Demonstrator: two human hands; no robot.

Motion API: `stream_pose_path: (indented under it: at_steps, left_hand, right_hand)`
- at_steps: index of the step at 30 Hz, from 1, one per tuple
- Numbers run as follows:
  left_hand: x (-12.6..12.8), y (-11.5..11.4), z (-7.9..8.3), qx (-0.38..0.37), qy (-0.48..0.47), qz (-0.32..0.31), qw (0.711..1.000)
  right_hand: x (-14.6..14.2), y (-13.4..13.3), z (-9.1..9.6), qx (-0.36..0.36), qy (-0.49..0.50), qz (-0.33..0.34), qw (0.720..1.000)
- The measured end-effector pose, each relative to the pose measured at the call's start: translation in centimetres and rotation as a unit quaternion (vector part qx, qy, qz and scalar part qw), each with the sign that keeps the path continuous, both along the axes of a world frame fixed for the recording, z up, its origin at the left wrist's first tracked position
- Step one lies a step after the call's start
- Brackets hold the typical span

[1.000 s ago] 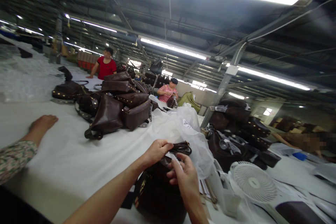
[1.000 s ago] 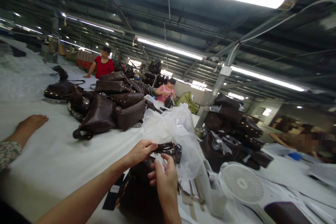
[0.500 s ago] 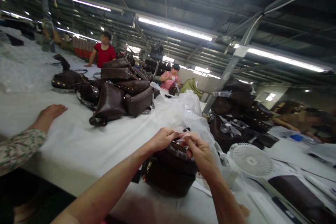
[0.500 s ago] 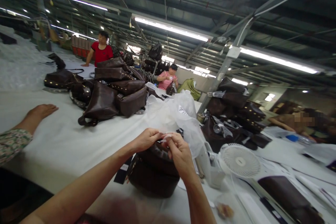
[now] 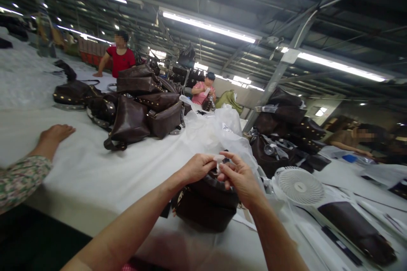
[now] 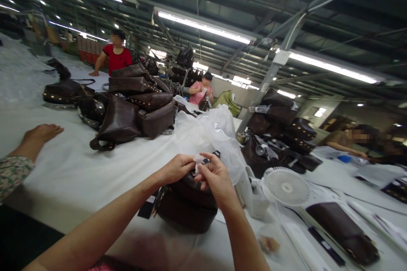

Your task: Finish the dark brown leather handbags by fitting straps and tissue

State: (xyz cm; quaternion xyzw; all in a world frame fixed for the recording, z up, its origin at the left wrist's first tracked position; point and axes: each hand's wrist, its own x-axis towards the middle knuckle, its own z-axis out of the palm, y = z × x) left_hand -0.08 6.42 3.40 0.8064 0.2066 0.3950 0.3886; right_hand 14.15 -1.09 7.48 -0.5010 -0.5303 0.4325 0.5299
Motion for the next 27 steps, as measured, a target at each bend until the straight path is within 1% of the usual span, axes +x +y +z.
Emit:
stream_pose_path:
  at_steps: [6,9,11,14,16,19,21,22,24,26,27]
  left_hand:
    - [0.0,-0.1,0.0,0.001,-0.001,-0.002,1.0]
    - [0.0,-0.2,0.1,0.002,0.006,-0.012,1.0]
    - [-0.1,-0.3,0.2,0.009,0.018,-0.009,1.0]
    - [0.0,-0.3,0.2,0.025,0.027,0.005,0.999]
    - [0.0,-0.3,0.1,0.038,0.035,0.02,0.998]
    - [0.1,-0.3,0.1,0.062,0.054,0.038,0.996]
    - [0.2,-0.3,0.1,0.076,0.065,0.039,0.994]
    - [0.2,-0.3,0.1,0.081,0.07,0.037,0.994]
    - [0.3,-0.2,0.1,0.082,0.074,0.029,0.993]
    - [0.2,-0.2,0.1,0.074,0.07,0.015,0.995]
    - [0.3,-0.1,0.1,0.068,0.065,0.005,0.996]
  right_hand:
    - [-0.2,0.2,-0.2,0.004,0.007,-0.006,1.0]
    - [-0.3,0.3,-0.4,0.019,0.023,-0.017,0.999]
    - [-0.4,0.3,-0.6,0.033,0.029,-0.026,0.999]
    - [-0.3,0.4,-0.9,0.044,0.011,-0.035,0.998]
    - [0.0,0.3,-0.8,0.035,0.002,-0.034,0.999]
    - [0.7,0.3,-0.2,-0.008,0.019,-0.001,1.0]
    - [1.2,0.5,0.4,-0.035,0.018,0.006,0.999]
    - [1.4,0.7,0.7,-0.045,0.007,0.004,0.999]
    - [1.7,1.1,1.2,-0.065,-0.05,0.007,0.997]
    - [1.8,1.5,1.7,-0.085,-0.135,0.03,0.987]
    - [1.9,1.5,1.9,-0.081,-0.189,0.038,0.978]
